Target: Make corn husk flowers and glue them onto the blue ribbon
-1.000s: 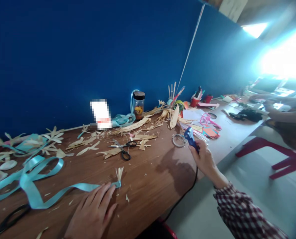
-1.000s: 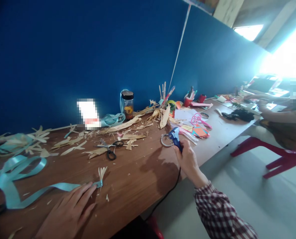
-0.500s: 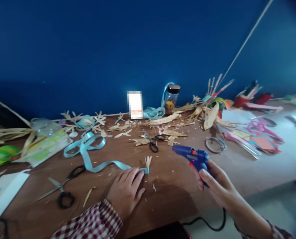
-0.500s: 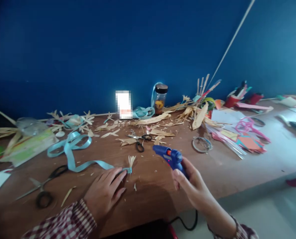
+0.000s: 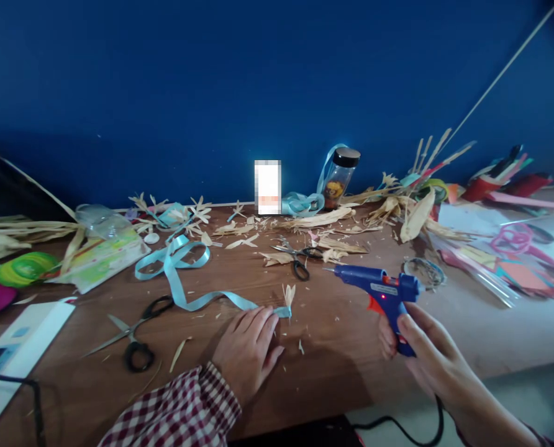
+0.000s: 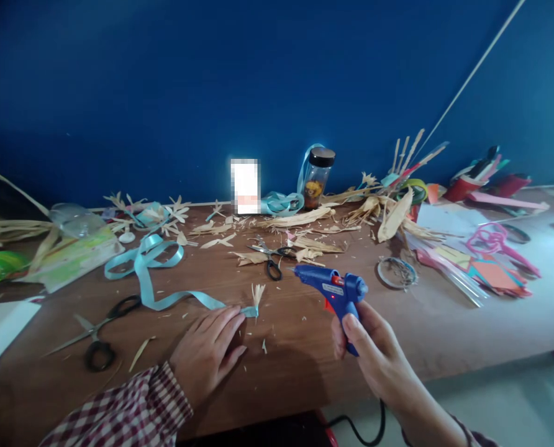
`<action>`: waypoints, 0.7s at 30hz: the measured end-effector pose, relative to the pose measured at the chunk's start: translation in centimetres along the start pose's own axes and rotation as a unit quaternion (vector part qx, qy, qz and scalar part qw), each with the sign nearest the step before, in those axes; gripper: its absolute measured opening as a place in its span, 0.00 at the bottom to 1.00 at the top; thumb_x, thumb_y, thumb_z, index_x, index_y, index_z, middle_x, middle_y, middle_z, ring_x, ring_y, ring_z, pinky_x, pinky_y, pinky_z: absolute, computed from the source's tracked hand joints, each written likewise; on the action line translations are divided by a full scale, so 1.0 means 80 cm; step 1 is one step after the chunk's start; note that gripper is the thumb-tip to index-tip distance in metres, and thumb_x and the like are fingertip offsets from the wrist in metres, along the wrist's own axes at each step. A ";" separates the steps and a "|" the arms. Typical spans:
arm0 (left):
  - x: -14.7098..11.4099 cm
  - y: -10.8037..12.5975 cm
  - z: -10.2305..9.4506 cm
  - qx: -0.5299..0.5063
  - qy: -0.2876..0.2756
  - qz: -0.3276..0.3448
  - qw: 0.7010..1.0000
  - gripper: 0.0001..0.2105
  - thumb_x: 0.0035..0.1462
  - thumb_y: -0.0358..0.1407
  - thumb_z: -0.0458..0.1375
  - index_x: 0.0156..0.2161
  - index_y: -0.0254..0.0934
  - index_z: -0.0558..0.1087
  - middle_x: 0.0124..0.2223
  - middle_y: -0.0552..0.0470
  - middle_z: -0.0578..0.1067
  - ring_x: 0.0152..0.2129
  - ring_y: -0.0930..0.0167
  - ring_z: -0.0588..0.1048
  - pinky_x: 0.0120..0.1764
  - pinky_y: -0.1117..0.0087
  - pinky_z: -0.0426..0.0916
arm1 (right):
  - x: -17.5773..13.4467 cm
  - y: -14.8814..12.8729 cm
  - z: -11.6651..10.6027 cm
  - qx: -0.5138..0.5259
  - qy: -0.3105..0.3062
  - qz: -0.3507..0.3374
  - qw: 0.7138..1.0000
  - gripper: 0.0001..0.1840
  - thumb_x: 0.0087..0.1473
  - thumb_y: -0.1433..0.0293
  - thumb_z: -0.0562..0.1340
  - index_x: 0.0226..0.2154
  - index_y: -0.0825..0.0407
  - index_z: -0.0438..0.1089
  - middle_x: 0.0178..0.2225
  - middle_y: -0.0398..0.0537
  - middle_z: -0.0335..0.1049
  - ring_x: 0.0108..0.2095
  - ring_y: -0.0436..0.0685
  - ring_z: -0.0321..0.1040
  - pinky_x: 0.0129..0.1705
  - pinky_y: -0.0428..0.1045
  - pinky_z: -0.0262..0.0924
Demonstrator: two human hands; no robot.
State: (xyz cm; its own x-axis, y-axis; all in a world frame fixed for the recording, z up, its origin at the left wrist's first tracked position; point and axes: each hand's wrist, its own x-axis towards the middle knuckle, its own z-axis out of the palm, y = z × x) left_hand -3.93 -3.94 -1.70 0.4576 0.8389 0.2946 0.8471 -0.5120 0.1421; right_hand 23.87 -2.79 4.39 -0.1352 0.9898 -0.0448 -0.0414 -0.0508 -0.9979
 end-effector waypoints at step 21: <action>-0.001 -0.002 0.000 -0.019 -0.031 -0.020 0.999 0.20 0.55 0.39 0.54 0.52 0.32 0.65 0.51 0.42 0.70 0.50 0.59 0.65 0.50 0.55 0.63 | 0.005 0.002 -0.003 -0.061 0.015 0.058 0.996 0.25 0.58 0.53 0.48 0.20 0.51 0.60 0.18 0.42 0.59 0.19 0.49 0.54 0.22 0.45 0.53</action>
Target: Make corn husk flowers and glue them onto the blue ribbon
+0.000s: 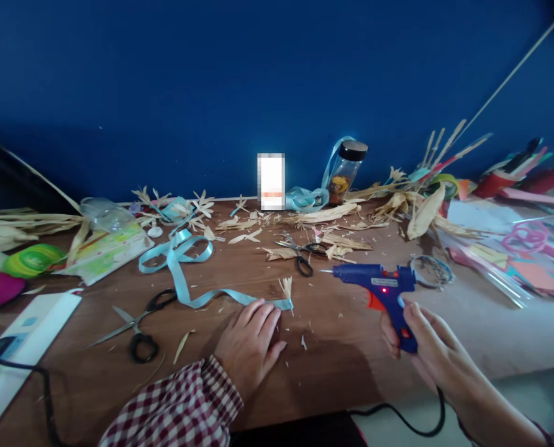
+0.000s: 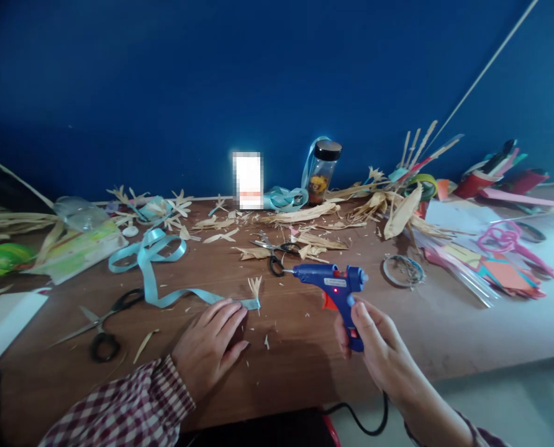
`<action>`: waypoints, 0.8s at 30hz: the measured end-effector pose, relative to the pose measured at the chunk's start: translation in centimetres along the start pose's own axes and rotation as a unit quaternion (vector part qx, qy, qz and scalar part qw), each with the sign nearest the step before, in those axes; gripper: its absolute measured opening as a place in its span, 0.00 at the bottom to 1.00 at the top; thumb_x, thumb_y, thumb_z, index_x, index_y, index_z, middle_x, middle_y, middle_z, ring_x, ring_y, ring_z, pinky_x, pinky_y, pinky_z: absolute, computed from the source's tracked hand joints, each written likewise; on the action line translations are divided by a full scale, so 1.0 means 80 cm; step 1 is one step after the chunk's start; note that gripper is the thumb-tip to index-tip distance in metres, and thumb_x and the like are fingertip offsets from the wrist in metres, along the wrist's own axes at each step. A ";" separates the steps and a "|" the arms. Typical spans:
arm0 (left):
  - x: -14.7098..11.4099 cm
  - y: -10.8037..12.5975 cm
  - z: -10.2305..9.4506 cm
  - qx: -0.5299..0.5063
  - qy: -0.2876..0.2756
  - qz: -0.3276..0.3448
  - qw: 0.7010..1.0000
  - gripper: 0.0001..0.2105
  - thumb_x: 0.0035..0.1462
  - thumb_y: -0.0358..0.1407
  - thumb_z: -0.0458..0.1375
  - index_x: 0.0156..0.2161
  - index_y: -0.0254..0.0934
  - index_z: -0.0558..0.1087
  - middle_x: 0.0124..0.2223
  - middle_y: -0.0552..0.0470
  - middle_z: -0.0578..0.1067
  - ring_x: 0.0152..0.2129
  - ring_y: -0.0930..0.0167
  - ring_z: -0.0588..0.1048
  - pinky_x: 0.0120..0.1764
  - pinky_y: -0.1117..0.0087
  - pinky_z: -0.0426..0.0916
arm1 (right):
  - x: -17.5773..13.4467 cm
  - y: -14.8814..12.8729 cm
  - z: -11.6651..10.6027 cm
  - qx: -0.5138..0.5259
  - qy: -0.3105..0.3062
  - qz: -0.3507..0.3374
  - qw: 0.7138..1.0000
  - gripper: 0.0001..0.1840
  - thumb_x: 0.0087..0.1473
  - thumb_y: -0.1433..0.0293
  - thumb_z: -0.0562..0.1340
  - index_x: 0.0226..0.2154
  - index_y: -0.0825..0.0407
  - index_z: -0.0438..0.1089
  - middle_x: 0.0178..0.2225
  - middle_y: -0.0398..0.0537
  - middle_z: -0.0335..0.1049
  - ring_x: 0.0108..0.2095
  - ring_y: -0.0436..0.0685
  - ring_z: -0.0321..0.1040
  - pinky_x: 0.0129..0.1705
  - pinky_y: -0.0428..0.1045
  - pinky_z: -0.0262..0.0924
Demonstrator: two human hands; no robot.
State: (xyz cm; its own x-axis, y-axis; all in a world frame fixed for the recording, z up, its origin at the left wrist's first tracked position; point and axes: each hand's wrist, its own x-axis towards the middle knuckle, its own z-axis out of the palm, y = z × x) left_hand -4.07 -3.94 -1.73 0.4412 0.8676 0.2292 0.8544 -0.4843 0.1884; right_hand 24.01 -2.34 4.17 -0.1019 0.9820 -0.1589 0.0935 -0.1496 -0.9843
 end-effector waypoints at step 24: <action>-0.001 0.001 -0.002 -0.005 -0.017 -0.007 1.000 0.20 0.56 0.40 0.53 0.53 0.33 0.64 0.52 0.43 0.69 0.49 0.59 0.64 0.51 0.55 0.61 | 0.002 0.006 0.033 -0.314 -0.170 -0.054 0.933 0.14 0.59 0.62 0.52 0.25 0.51 0.61 0.19 0.39 0.60 0.20 0.49 0.55 0.23 0.44 0.48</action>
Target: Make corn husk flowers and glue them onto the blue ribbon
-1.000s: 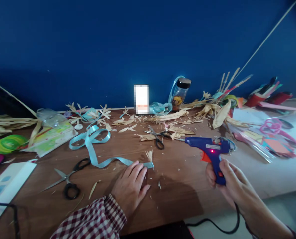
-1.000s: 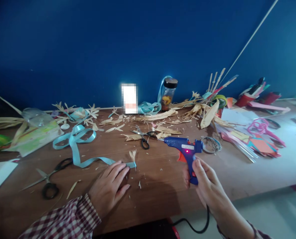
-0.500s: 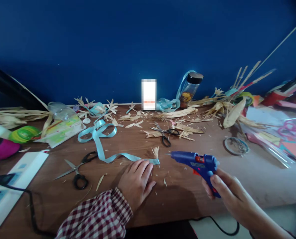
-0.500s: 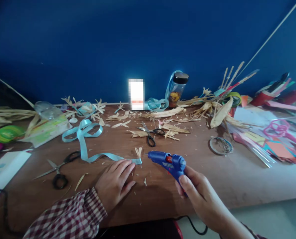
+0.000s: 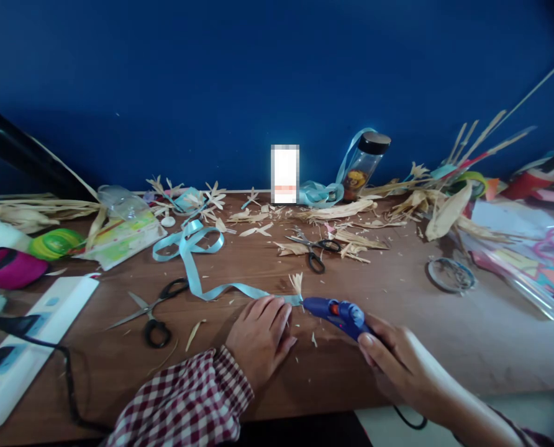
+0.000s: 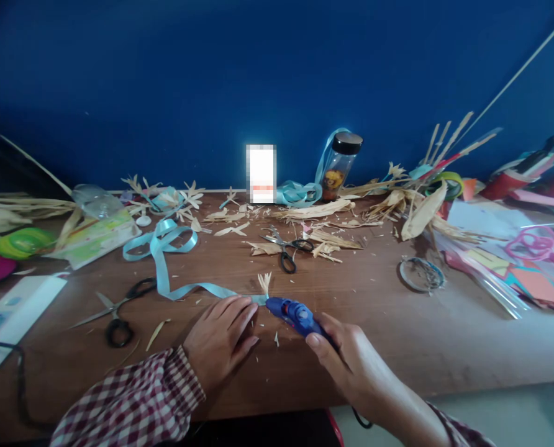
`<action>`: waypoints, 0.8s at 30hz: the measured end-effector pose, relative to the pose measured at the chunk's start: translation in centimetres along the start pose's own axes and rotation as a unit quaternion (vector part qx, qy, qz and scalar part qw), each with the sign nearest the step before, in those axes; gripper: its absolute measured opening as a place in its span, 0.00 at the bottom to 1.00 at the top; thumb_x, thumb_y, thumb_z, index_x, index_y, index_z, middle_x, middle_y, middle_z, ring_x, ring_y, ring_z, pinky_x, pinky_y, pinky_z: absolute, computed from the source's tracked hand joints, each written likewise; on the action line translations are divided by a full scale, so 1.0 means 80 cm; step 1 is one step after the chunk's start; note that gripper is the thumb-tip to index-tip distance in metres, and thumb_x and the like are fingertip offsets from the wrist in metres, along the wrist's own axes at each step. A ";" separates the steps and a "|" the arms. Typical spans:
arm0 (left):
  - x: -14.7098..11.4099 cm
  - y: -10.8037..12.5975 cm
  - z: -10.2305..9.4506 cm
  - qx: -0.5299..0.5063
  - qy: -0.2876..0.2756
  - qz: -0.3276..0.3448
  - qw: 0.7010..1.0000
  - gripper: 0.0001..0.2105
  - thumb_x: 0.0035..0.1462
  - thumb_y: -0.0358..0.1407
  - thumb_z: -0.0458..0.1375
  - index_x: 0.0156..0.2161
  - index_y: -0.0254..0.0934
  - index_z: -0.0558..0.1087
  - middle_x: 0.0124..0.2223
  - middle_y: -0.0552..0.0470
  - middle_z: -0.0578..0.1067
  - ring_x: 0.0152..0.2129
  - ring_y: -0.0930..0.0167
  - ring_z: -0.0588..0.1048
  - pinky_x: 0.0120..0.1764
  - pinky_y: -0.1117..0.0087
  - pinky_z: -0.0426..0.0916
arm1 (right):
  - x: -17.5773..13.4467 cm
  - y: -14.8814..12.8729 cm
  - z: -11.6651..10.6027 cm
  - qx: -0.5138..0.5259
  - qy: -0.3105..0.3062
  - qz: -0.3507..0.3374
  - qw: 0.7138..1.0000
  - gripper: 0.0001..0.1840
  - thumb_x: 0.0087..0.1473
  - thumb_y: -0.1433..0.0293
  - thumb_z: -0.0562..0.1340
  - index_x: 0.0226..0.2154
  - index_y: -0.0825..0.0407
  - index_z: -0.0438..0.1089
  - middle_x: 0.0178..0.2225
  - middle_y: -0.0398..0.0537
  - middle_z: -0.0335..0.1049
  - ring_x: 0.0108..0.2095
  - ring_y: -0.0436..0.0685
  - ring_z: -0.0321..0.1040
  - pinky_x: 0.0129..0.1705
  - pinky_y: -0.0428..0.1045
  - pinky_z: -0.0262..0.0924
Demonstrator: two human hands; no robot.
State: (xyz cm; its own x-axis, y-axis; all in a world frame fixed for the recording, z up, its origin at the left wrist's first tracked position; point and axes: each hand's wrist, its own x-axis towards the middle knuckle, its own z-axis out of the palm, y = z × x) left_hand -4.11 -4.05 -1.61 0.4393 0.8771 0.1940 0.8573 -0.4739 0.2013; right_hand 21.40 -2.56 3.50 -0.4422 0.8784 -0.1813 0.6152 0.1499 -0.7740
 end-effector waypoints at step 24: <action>0.001 -0.001 -0.001 0.007 -0.029 -0.013 0.999 0.22 0.59 0.44 0.49 0.54 0.34 0.64 0.57 0.48 0.66 0.51 0.61 0.62 0.52 0.58 0.58 | 0.004 0.001 0.002 -0.009 0.004 0.015 1.000 0.19 0.61 0.60 0.46 0.23 0.52 0.58 0.20 0.40 0.58 0.21 0.48 0.55 0.25 0.44 0.50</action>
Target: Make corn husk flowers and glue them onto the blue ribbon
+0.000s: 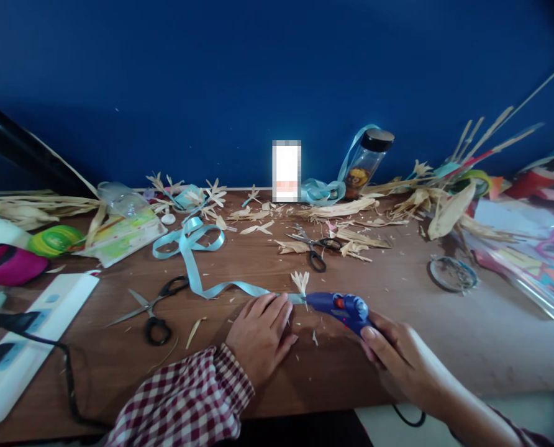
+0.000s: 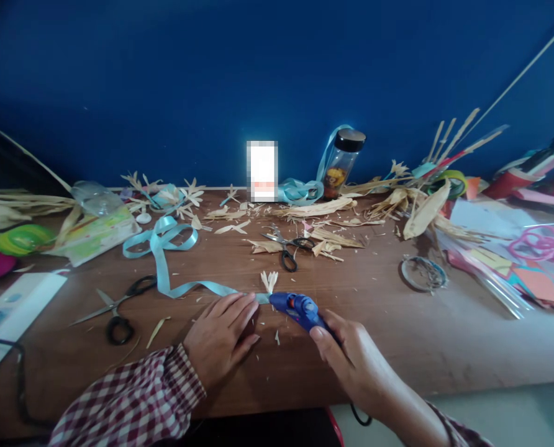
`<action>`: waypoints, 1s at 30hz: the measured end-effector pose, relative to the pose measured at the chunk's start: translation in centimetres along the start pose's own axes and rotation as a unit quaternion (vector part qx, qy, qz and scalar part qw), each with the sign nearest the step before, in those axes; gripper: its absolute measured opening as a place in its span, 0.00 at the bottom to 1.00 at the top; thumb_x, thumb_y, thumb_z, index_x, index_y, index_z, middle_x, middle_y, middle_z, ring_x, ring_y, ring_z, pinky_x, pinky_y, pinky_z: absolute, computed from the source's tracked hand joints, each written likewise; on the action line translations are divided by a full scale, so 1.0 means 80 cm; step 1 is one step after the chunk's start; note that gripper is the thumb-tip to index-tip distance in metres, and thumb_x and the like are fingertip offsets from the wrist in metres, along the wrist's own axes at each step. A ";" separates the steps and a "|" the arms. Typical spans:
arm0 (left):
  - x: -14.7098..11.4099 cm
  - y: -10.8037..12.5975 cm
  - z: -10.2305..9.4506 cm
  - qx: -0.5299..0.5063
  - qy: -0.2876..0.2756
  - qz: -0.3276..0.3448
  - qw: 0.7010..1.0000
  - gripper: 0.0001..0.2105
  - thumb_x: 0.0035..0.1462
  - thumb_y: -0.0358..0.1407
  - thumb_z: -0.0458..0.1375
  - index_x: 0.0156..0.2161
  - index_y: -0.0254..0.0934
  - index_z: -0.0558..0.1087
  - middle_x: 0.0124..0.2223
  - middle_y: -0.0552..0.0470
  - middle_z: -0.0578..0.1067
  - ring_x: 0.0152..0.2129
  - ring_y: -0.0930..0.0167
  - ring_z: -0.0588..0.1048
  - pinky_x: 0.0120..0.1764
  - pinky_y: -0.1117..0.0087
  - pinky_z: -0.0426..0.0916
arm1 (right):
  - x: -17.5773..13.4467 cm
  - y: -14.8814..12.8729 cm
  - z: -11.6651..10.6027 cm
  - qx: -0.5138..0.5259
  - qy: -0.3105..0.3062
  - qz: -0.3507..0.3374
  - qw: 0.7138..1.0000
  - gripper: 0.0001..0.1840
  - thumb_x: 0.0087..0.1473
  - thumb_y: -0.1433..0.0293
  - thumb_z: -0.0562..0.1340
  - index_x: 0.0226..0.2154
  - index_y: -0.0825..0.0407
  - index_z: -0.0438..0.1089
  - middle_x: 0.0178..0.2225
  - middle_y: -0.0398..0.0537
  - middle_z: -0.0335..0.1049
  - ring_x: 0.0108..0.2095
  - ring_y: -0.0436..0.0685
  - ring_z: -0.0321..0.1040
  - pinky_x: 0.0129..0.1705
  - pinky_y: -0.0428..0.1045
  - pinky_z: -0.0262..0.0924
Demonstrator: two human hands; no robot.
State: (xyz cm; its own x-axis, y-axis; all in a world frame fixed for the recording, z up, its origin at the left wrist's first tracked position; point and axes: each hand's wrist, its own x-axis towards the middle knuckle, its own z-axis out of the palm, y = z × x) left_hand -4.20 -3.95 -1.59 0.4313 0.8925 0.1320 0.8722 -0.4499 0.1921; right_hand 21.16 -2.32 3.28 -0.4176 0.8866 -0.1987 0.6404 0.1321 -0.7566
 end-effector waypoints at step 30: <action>0.000 0.001 -0.001 -0.007 0.014 0.003 1.000 0.21 0.57 0.42 0.51 0.54 0.34 0.65 0.56 0.47 0.67 0.50 0.61 0.63 0.51 0.56 0.60 | -0.012 -0.001 -0.015 -0.020 -0.012 0.034 0.999 0.20 0.60 0.58 0.47 0.24 0.52 0.58 0.19 0.40 0.57 0.21 0.49 0.55 0.24 0.45 0.50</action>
State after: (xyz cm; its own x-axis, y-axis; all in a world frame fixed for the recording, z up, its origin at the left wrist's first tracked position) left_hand -4.16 -3.99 -1.53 0.4295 0.8887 0.1607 0.8664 -0.4556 0.2043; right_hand 22.27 -2.61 4.27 -0.3875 0.8833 -0.2639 0.6922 0.0898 -0.7161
